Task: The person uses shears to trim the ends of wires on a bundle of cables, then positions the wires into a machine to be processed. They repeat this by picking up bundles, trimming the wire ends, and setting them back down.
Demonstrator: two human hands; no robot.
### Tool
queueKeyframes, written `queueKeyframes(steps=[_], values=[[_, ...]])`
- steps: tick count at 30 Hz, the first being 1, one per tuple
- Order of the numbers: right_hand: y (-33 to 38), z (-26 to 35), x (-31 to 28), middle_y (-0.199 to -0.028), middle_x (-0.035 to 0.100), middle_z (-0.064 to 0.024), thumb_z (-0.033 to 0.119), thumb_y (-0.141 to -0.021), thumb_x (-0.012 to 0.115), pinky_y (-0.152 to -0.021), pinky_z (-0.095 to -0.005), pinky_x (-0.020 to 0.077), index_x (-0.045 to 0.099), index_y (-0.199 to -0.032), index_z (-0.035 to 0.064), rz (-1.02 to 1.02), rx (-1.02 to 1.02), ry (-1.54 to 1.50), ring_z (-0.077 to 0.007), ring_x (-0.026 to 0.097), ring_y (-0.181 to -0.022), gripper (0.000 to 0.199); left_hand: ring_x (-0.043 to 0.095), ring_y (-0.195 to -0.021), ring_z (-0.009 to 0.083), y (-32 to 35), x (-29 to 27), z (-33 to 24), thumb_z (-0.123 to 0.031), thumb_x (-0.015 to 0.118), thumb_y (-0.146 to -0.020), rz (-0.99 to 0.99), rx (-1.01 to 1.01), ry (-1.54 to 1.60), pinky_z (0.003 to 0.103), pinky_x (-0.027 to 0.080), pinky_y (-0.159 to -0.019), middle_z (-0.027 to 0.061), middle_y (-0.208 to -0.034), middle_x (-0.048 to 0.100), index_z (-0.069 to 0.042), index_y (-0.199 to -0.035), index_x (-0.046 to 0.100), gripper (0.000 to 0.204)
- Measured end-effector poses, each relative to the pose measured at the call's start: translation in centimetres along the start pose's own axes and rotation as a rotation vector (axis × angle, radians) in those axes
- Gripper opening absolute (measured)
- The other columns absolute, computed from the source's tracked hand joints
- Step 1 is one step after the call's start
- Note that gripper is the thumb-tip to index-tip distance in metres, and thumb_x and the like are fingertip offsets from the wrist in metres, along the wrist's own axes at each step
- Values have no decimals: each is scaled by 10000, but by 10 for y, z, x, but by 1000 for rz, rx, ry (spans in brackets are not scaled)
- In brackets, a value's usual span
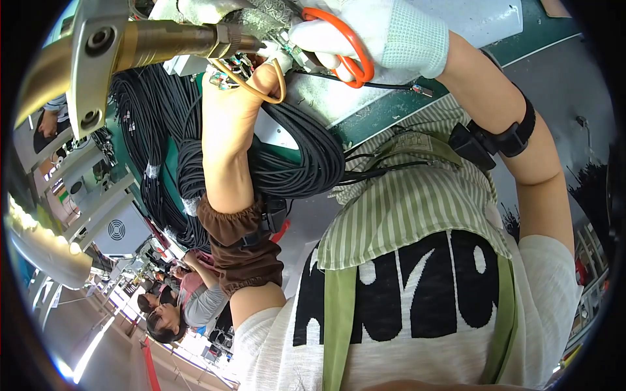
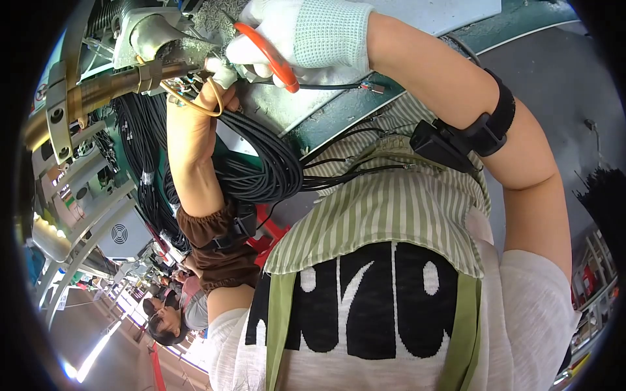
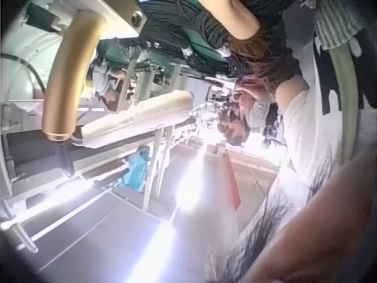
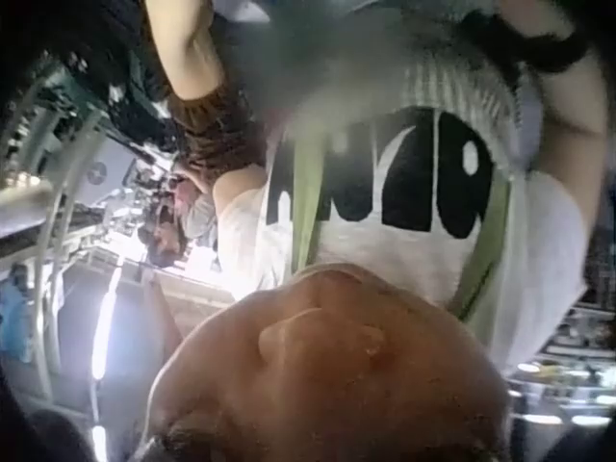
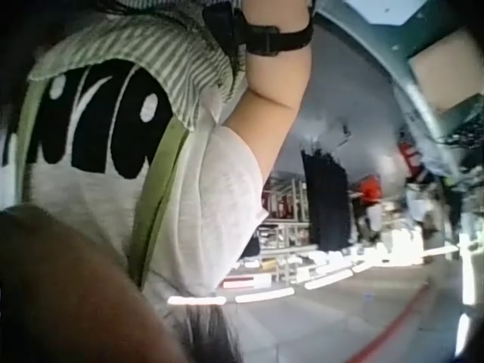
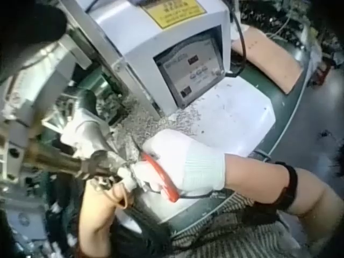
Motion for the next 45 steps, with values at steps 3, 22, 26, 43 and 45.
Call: queueKeyframes(steps=[3,22,26,43,45], values=[[5,-19,18,-559,557,-79,269,-886,509,-476,-347,434,599,-718,87,73,176,-520,-252,577,-504,263,537,-604,81,2,2,-5,-214,784,-780,-14,41,-80,217,437,-566,6,-728,604,-13,-882,613,283],[10,-27,42,-583,581,-90,246,-842,617,-432,-285,424,620,-724,-16,145,842,-1326,-161,554,-449,287,537,-632,69,4,-4,-6,-225,790,-766,-84,86,-191,210,446,-584,3,-771,604,-1,-914,615,320],[8,-47,46,-582,568,-78,240,-849,632,-443,-288,428,612,-748,-14,-71,384,-618,-142,560,-470,274,558,-621,103,0,2,-1,-185,733,-818,-109,98,-42,226,458,-579,42,-774,608,20,-925,601,266],[28,31,-2,-564,552,-80,281,-876,616,-496,-325,441,583,-887,31,207,500,-513,-241,574,-500,252,606,-707,184,65,43,0,-88,441,-949,-259,-79,588,285,496,-537,132,-930,620,25,-1148,507,239],[24,34,14,-563,553,-71,260,-874,625,-489,-319,433,573,-878,26,53,403,-509,-226,573,-493,239,603,-705,174,65,44,-1,-78,450,-946,-250,-89,523,285,497,-544,129,-935,619,26,-1167,499,250]])
Point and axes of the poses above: each hand's wrist, its own y-axis away from the middle knuckle, its own x-axis out of the palm, z = x × y, the point moved 6 cm from there along -y, towards the middle knuckle
